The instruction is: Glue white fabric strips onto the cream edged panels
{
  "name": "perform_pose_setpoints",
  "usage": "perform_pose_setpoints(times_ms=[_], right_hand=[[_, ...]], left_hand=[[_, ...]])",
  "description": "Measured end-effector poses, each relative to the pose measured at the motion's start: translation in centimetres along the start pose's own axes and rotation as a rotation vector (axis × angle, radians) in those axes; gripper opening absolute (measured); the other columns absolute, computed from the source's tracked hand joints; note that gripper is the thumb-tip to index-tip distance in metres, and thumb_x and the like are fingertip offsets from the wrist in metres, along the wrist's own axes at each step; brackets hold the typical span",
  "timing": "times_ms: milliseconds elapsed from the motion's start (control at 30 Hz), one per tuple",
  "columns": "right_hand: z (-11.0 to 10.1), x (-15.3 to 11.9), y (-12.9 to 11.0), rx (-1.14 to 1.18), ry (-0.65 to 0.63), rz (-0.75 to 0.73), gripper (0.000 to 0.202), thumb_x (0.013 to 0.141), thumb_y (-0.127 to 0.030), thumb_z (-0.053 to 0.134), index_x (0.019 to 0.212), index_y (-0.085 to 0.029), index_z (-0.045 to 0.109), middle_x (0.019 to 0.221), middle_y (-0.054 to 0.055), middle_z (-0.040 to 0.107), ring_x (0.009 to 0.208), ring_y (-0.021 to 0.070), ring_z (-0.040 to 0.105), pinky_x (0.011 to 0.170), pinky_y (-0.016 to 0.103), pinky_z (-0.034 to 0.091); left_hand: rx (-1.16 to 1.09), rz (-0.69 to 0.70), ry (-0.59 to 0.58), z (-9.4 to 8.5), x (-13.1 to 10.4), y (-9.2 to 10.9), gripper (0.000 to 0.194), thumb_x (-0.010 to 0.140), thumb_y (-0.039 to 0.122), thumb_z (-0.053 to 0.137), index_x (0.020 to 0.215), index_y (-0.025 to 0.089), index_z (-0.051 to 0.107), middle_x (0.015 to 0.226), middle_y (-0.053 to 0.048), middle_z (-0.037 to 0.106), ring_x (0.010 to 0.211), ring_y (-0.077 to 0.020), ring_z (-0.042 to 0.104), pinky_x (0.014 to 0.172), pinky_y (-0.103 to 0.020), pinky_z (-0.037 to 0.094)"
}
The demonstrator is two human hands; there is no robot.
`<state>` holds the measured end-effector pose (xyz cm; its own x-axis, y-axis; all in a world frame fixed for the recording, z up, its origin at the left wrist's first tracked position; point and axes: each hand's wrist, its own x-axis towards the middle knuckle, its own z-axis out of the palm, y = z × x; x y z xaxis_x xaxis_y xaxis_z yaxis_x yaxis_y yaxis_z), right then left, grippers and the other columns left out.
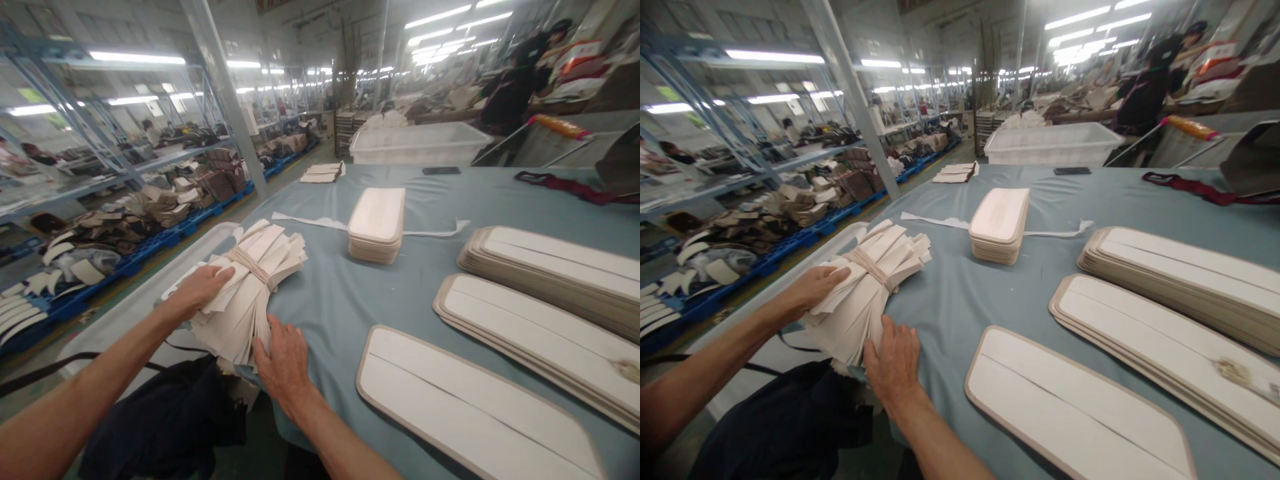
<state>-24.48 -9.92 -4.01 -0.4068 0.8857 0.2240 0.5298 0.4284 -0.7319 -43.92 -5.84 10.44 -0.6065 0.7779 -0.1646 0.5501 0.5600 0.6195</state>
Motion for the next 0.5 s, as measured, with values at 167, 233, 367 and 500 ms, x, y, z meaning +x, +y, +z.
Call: perform_pose_setpoints(times_ms=[167,233,367,500], right_hand=[[-0.2,0.0,-0.2,-0.087,-0.041,-0.088,0.036,0.103,-0.032,0.062,0.136,-0.017,0.066,0.115,0.015,0.079,0.103,0.0323,0.072,0.093,0.048,0.051],[-0.3,0.2,-0.3,-0.109,-0.044,-0.098,0.035,0.103,-0.032,0.062,0.135,-0.017,0.066,0.115,0.015,0.079,0.103,0.0317,0.071,0.092,0.047,0.051],[-0.5,0.4,-0.4,-0.123,-0.066,-0.081,0.033,0.102,-0.031,0.063,0.131,-0.017,0.068,0.111,0.014,0.078,0.103,0.0313,0.071,0.091,0.045,0.051],[-0.4,0.3,-0.3,-0.106,-0.06,-0.037,0.034,0.103,-0.031,0.062,0.133,-0.017,0.068,0.111,0.015,0.078,0.105,0.0316,0.071,0.094,0.045,0.05]], left_hand=[[-0.102,-0.01,-0.105,-1.4,-1.9,-1.2,0.086,0.05,0.09,0.073,0.09,0.014,0.074,0.074,-0.005,0.075,0.071,-0.0248,0.064,0.063,-0.032,0.047],[-0.154,-0.025,-0.13,-2.0,-3.2,-1.3,0.093,0.047,0.092,0.075,0.097,0.014,0.073,0.079,-0.006,0.078,0.075,-0.0259,0.067,0.065,-0.032,0.05],[-0.245,-0.056,-0.116,-3.2,-7.4,-0.8,0.096,0.045,0.091,0.08,0.105,0.016,0.072,0.078,-0.002,0.078,0.082,-0.0262,0.071,0.071,-0.032,0.056],[-0.465,-0.167,-0.05,-5.0,-12.0,-1.5,0.087,0.039,0.078,0.092,0.102,0.022,0.071,0.06,0.004,0.069,0.064,-0.026,0.069,0.057,-0.035,0.058]])
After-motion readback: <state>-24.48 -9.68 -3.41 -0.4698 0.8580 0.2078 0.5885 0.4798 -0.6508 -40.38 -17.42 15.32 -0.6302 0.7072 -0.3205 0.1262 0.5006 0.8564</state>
